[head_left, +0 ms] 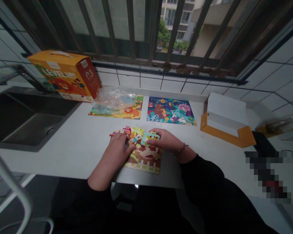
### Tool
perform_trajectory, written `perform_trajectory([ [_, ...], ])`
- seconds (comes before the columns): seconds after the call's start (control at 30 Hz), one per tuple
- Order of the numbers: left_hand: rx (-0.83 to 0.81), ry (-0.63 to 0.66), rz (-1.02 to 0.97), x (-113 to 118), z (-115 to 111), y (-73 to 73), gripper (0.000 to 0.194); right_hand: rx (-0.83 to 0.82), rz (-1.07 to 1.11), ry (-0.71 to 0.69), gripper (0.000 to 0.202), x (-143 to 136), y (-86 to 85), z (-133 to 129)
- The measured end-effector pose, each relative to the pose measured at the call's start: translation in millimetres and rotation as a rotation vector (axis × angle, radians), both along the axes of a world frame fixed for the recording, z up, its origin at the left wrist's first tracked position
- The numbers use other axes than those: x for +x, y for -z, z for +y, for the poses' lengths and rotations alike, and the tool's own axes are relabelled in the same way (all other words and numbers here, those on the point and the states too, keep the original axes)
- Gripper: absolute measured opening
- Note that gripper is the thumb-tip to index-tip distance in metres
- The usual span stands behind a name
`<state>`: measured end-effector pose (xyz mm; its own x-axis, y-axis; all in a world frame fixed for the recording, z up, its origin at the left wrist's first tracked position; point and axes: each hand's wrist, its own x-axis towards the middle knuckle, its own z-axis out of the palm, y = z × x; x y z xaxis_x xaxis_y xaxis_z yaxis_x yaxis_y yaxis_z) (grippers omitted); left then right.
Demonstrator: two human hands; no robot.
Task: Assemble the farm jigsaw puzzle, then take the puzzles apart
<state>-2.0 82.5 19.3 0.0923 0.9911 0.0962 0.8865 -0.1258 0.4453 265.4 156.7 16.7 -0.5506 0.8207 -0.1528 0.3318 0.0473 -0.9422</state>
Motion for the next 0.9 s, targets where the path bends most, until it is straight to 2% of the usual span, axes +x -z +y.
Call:
perform_trajectory([
  [0.17, -0.057, -0.006, -0.300, 11.4, -1.2, -12.6, 0.021, -0.081, 0.062, -0.061, 0.069, -0.6, -3.4, -2.6],
  [0.3, -0.119, 0.032, -0.564, 20.7, -4.3, -15.9, 0.019, -0.070, 0.053, -0.138, 0.061, -1.0, -9.1, -4.5],
  [0.37, -0.136, 0.042, -0.661, 21.0, -6.1, -17.6, 0.023, -0.082, 0.054, -0.121, 0.058, -1.2, -10.8, -5.0],
  [0.43, -0.123, 0.042, -0.613, 16.0, -9.5, -20.1, 0.029, -0.065, 0.061, -0.065, 0.058, -1.2, -11.4, -5.3],
  [0.57, -0.138, 0.178, -0.193, -5.5, -21.0, -21.9, 0.044, -0.078, 0.113, -0.029, 0.056, -0.4, -10.4, -6.1],
  [0.63, -0.160, 0.232, -0.061, -15.0, -26.3, -20.1, 0.041, -0.114, 0.133, -0.061, 0.056, 0.0, -10.0, -6.3],
  [0.73, -0.177, 0.233, -0.008, -20.9, -29.8, -18.1, 0.029, -0.112, 0.125, -0.117, 0.055, 0.4, -11.1, -5.9],
  [0.9, -0.235, 0.177, -0.067, -17.9, -29.1, -24.6, 0.026, -0.075, 0.088, -0.160, 0.054, 0.5, -15.0, -6.5],
])
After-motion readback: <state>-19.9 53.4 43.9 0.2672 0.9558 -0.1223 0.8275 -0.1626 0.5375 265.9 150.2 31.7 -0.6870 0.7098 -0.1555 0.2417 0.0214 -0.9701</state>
